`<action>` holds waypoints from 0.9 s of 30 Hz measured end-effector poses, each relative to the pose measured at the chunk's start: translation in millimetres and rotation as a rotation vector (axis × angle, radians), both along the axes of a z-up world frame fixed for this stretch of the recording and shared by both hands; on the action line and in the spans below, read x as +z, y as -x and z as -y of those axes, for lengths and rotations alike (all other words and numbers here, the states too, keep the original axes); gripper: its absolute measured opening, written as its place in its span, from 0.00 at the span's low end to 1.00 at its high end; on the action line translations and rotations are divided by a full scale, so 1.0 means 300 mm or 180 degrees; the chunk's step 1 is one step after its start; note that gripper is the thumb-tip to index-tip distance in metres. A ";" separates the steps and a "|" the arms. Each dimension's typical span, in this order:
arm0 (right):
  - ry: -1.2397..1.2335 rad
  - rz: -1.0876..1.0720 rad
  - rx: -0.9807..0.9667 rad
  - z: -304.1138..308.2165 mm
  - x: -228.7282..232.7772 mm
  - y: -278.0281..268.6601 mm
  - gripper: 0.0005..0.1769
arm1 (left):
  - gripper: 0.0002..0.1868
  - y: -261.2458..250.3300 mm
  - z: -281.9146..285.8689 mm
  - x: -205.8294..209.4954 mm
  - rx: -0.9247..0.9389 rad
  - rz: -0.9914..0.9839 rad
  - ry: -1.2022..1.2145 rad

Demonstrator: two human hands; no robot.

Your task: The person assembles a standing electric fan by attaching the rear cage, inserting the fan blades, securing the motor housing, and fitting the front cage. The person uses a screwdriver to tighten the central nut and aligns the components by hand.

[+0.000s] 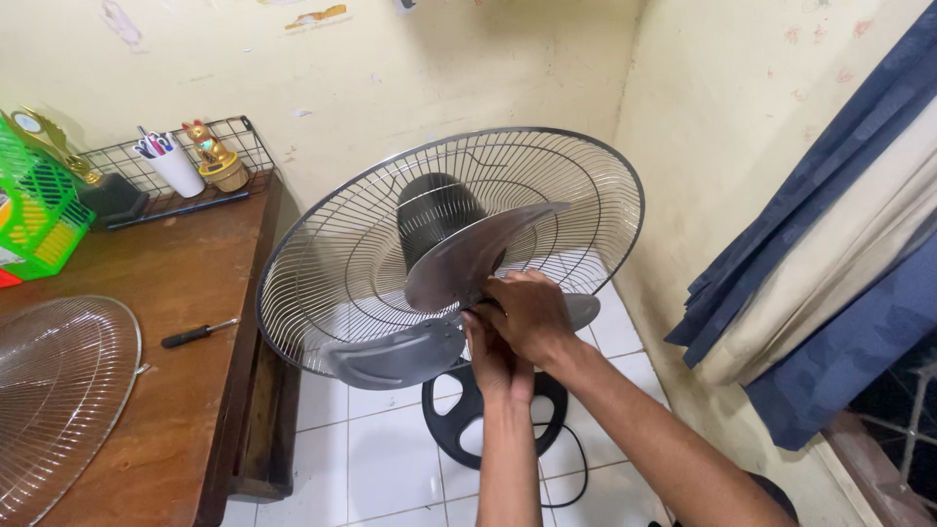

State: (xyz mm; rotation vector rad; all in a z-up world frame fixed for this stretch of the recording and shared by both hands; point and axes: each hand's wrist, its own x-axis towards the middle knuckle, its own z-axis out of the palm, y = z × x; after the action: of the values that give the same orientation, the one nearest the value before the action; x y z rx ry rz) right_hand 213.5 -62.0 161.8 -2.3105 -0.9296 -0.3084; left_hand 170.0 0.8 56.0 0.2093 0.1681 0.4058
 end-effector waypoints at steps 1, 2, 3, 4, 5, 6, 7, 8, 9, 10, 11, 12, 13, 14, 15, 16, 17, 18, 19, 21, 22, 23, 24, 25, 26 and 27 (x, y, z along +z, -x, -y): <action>0.0034 -0.0170 -0.0095 -0.003 -0.012 0.004 0.12 | 0.20 -0.003 -0.007 -0.008 0.0118 0.0015 -0.0175; 0.0067 -0.0340 -0.0191 -0.004 -0.027 0.009 0.12 | 0.19 -0.005 -0.016 -0.017 0.0236 0.0031 -0.0351; -0.0227 -0.0340 -0.0135 -0.004 -0.043 0.010 0.11 | 0.18 -0.011 -0.025 -0.023 0.0358 0.0052 -0.0530; -0.0522 -0.0341 -0.0080 -0.003 -0.062 0.012 0.11 | 0.18 -0.016 -0.036 -0.030 0.0464 -0.0004 -0.0719; -0.0819 -0.0343 -0.0020 -0.006 -0.084 0.015 0.11 | 0.17 -0.018 -0.050 -0.036 0.0574 -0.0060 -0.0909; -0.1112 -0.0403 0.0056 -0.011 -0.109 0.016 0.10 | 0.17 -0.020 -0.064 -0.042 0.0684 -0.0117 -0.1099; -0.1405 -0.0471 0.0133 -0.014 -0.136 0.018 0.10 | 0.18 -0.020 -0.076 -0.047 0.0762 -0.0273 -0.1381; -0.1699 -0.0539 0.0211 -0.018 -0.163 0.019 0.10 | 0.20 -0.019 -0.089 -0.051 0.0840 -0.0430 -0.1663; -0.2000 -0.0728 0.0285 -0.032 -0.192 0.025 0.11 | 0.22 -0.013 -0.108 -0.053 0.0913 -0.0592 -0.1951; -0.2300 -0.0918 0.0360 -0.049 -0.218 0.032 0.11 | 0.22 -0.003 -0.128 -0.054 0.0967 -0.0760 -0.2386; -0.2604 -0.1098 0.0426 -0.061 -0.239 0.034 0.11 | 0.22 0.006 -0.151 -0.053 0.1012 -0.0917 -0.2823; -0.2650 -0.1198 0.0434 -0.069 -0.256 0.036 0.11 | 0.22 0.012 -0.172 -0.051 0.1055 -0.1075 -0.3261; -0.2687 -0.1296 0.0444 -0.073 -0.266 0.035 0.10 | 0.22 0.015 -0.190 -0.049 0.1062 -0.1001 -0.3327; -0.2724 -0.1395 0.0455 -0.075 -0.271 0.034 0.10 | 0.22 0.017 -0.206 -0.048 0.1070 -0.0926 -0.3393; -0.2640 -0.1337 0.0505 -0.074 -0.269 0.032 0.11 | 0.21 0.020 -0.216 -0.050 0.1073 -0.0857 -0.3460; -0.2557 -0.1280 0.0555 -0.068 -0.261 0.028 0.12 | 0.22 0.021 -0.219 -0.056 0.0978 -0.0978 -0.3377; -0.2473 -0.1220 0.0606 -0.061 -0.248 0.022 0.13 | 0.23 0.019 -0.221 -0.064 0.0884 -0.1095 -0.3293; -0.2144 -0.1112 0.0557 -0.050 -0.229 0.013 0.12 | 0.24 0.016 -0.223 -0.075 0.0791 -0.1211 -0.3207; -0.1814 -0.1007 0.0507 -0.037 -0.208 0.004 0.12 | 0.25 0.012 -0.217 -0.090 0.0732 -0.1072 -0.2876; -0.1248 -0.0616 0.0363 -0.027 -0.162 -0.008 0.10 | 0.27 -0.005 -0.185 -0.127 0.0616 -0.0797 -0.2213; -0.1009 -0.0332 0.0269 -0.025 -0.141 -0.012 0.09 | 0.25 -0.015 -0.172 -0.145 0.0532 -0.0544 -0.1834; -0.0765 -0.0048 0.0176 -0.024 -0.125 -0.008 0.08 | 0.23 -0.028 -0.162 -0.160 0.0448 -0.0292 -0.1450; -0.0771 -0.0015 0.0135 -0.025 -0.114 0.000 0.09 | 0.22 -0.033 -0.158 -0.173 0.0364 -0.0041 -0.1066; -0.0775 0.0023 0.0096 -0.025 -0.108 0.004 0.09 | 0.21 -0.035 -0.159 -0.181 0.0342 0.0014 -0.1096; -0.0780 0.0061 0.0058 -0.025 -0.106 0.007 0.10 | 0.20 -0.035 -0.164 -0.183 0.0320 0.0070 -0.1126; -0.0946 -0.0033 0.0094 -0.026 -0.110 0.008 0.09 | 0.20 -0.037 -0.173 -0.177 0.0303 0.0135 -0.1160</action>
State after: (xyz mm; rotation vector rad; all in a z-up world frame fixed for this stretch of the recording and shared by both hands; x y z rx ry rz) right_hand 211.1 -54.1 128.7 -2.0232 -0.8496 -0.3935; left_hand 181.2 52.8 2.9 0.5522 0.0610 0.5341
